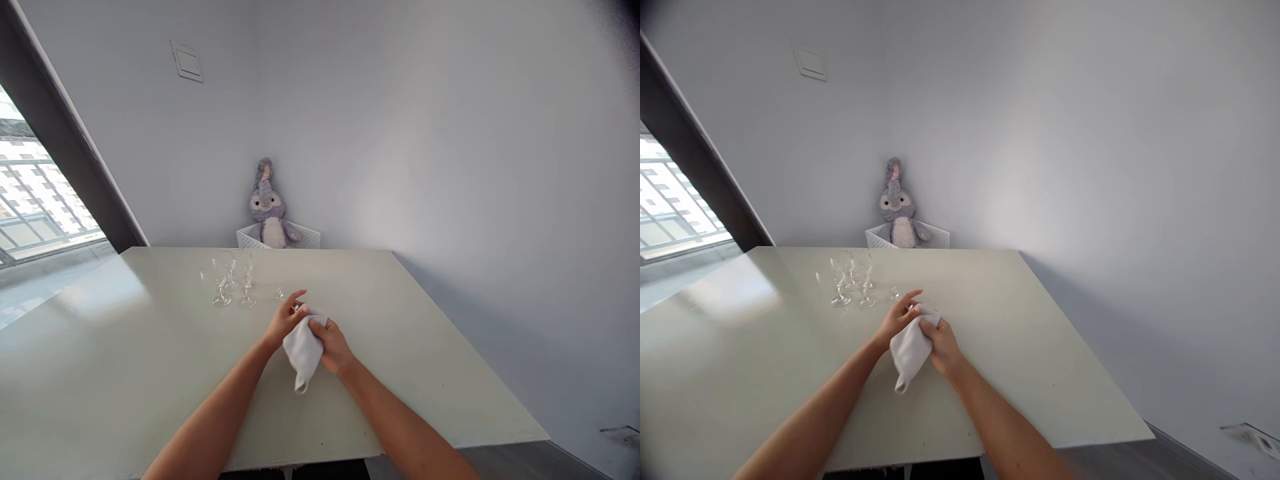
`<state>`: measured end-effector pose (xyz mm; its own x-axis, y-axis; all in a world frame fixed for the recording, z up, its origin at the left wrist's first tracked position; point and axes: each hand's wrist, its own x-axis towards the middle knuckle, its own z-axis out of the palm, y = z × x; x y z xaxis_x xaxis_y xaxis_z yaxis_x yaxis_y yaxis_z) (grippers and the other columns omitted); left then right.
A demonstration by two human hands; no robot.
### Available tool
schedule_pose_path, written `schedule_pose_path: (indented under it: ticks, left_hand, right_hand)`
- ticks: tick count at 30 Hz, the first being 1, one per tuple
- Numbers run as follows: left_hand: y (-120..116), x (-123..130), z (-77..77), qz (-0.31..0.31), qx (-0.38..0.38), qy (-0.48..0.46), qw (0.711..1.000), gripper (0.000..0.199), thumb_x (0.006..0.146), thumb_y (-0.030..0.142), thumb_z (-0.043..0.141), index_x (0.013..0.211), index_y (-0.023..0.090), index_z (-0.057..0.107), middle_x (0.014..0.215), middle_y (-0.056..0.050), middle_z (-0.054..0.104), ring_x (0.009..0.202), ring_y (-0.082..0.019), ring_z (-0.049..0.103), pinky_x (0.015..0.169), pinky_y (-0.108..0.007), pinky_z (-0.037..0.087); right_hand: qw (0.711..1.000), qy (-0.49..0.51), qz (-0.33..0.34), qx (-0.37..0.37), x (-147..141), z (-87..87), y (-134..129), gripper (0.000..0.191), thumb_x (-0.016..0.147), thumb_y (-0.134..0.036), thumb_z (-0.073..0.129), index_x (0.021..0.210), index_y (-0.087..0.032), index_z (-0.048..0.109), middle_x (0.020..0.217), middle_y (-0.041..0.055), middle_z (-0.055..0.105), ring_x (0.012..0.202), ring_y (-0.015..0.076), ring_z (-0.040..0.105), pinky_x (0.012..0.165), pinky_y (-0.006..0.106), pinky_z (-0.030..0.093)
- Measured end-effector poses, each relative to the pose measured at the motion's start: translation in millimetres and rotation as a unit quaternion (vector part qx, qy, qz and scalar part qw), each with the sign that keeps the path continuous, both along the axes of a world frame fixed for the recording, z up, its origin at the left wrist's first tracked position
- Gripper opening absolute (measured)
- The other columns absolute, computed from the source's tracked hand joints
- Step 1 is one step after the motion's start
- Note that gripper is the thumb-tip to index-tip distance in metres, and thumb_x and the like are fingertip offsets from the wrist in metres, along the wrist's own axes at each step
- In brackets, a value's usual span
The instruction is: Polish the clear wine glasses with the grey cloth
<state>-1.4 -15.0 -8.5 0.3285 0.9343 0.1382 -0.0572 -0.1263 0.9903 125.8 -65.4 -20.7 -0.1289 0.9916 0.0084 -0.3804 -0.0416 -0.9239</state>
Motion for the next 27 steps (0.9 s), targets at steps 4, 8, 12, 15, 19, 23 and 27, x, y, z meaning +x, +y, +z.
schedule_pose_path:
  ticks: [4, 8, 12, 15, 19, 23, 27]
  left_hand:
    - [-1, -3, 1.0, 0.022, -0.003, 0.022, 1.000, 0.042, 0.080, 0.046, 0.044, 0.110, 0.021, 0.056, 0.069, -0.001, 0.058, 0.060, -0.013, 0.048, 0.061, -0.025, 0.038]
    - [-6, 0, 5.6, -0.061, -0.038, -0.090, 0.993, 0.050, 0.075, 0.036, 0.056, 0.124, 0.029, 0.043, 0.121, -0.006, 0.050, 0.092, -0.019, 0.051, 0.076, -0.028, 0.040]
    - [-5, 1, 6.9, -0.055, -0.021, -0.069, 0.996, 0.053, 0.072, 0.036, 0.059, 0.122, 0.025, 0.045, 0.104, -0.007, 0.056, 0.084, -0.016, 0.052, 0.074, -0.027, 0.041]
    - [-2, 1, 2.8, 0.009, -0.002, 0.025, 1.000, 0.047, 0.077, 0.047, 0.048, 0.115, 0.019, 0.052, 0.071, -0.001, 0.055, 0.062, -0.011, 0.047, 0.061, -0.024, 0.039]
    - [-2, -2, 0.8, -0.006, -0.027, 0.021, 0.999, 0.048, 0.081, 0.050, 0.037, 0.117, 0.021, 0.050, 0.079, -0.003, 0.058, 0.063, -0.012, 0.048, 0.059, -0.024, 0.039]
    - [-6, -5, 7.4, -0.085, -0.061, -0.077, 0.992, 0.051, 0.075, 0.037, 0.054, 0.124, 0.030, 0.042, 0.127, -0.005, 0.044, 0.093, -0.017, 0.050, 0.075, -0.027, 0.041]
    - [-4, -7, 9.8, -0.097, -0.071, -0.092, 0.989, 0.053, 0.075, 0.038, 0.055, 0.125, 0.027, 0.042, 0.108, -0.007, 0.055, 0.089, -0.016, 0.053, 0.076, -0.028, 0.042]
  right_hand:
    - [0.995, -0.085, -0.031, 0.036, -6, -2.1, -4, 0.031, 0.067, -0.039, 0.064, 0.088, -0.017, 0.064, 0.077, 0.0031, 0.064, 0.068, 0.0166, 0.056, 0.064, 0.028, 0.043]
    - [0.997, 0.071, -0.020, -0.038, 4, 8.4, 2, 0.035, 0.070, -0.046, 0.058, 0.091, -0.017, 0.062, 0.077, 0.0049, 0.063, 0.066, 0.0168, 0.056, 0.058, 0.028, 0.043]
    - [0.998, 0.035, 0.006, -0.058, 10, 11.1, 3, 0.033, 0.067, -0.045, 0.061, 0.089, -0.019, 0.062, 0.064, 0.0008, 0.059, 0.051, 0.0128, 0.051, 0.048, 0.025, 0.038]
    - [0.996, -0.087, -0.014, 0.011, 3, 5.1, -2, 0.028, 0.064, -0.038, 0.067, 0.083, -0.018, 0.064, 0.069, 0.0007, 0.061, 0.060, 0.0140, 0.052, 0.054, 0.025, 0.039]
    - [0.998, -0.046, -0.044, 0.019, -2, 2.9, -2, 0.026, 0.066, -0.036, 0.066, 0.084, -0.017, 0.064, 0.076, 0.0012, 0.063, 0.068, 0.0148, 0.054, 0.063, 0.026, 0.042]
    - [0.992, 0.111, -0.008, -0.062, 5, 9.6, 3, 0.033, 0.068, -0.044, 0.061, 0.089, -0.018, 0.062, 0.076, 0.0030, 0.063, 0.064, 0.0147, 0.056, 0.061, 0.028, 0.045]
    - [0.996, -0.087, -0.013, -0.008, 7, 5.0, 3, 0.035, 0.069, -0.044, 0.059, 0.092, -0.017, 0.061, 0.069, 0.0024, 0.062, 0.058, 0.0159, 0.056, 0.055, 0.029, 0.043]
